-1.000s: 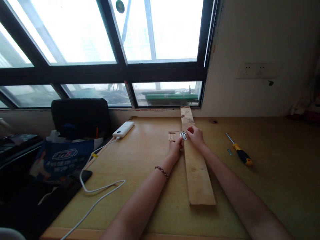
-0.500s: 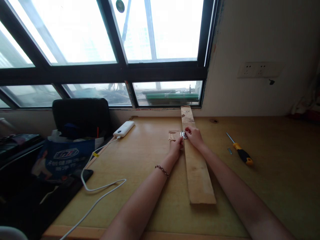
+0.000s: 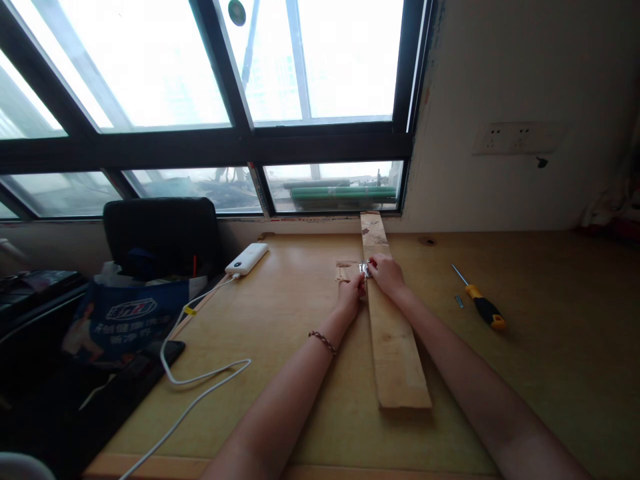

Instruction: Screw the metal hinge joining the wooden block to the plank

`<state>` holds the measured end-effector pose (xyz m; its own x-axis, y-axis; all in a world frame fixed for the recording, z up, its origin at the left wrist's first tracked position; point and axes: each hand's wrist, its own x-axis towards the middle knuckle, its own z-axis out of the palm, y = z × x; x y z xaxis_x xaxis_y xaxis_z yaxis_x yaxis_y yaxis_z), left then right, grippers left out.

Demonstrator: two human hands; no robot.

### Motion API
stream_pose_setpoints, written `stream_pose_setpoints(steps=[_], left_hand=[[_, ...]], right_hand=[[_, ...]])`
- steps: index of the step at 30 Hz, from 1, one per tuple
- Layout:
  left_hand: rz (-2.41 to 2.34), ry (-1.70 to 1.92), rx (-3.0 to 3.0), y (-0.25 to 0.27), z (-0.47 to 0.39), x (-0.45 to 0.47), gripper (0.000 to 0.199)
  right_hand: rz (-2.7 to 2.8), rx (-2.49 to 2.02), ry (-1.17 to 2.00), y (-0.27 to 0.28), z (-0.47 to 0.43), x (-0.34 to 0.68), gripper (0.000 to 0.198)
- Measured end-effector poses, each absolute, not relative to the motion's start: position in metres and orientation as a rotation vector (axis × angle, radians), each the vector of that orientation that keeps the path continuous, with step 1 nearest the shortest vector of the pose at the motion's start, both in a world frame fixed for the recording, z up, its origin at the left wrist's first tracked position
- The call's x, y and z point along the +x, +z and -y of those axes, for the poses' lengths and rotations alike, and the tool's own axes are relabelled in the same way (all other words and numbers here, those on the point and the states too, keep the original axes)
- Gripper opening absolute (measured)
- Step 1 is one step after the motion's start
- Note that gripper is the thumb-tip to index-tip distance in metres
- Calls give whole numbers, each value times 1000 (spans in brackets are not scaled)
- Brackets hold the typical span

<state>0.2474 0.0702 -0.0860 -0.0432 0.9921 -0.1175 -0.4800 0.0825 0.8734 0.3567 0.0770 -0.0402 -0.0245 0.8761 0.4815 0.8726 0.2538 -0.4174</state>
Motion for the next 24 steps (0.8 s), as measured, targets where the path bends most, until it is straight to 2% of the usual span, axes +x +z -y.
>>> stream_pose_setpoints(steps=[4,9,12,19,24], left_hand=[[-913,1383,750,-87,-71,247,24],[-895,1375,747,-87,-71,247,27],[-886,1372,739,-86,-71,247,26],[-922,1358,782,-84,-71,245,27],[-1165,1486,735,-82,-78,237,32]], right_hand=[[1820,-1563,105,-42,-81,358,15],[1955,-1330,302,-42,-84,367,62],[2073,-1315,317,-42,-83,369,77],[2038,-1349,319,-42,-84,366,81],[2011,-1351,342,-40,-83,367,65]])
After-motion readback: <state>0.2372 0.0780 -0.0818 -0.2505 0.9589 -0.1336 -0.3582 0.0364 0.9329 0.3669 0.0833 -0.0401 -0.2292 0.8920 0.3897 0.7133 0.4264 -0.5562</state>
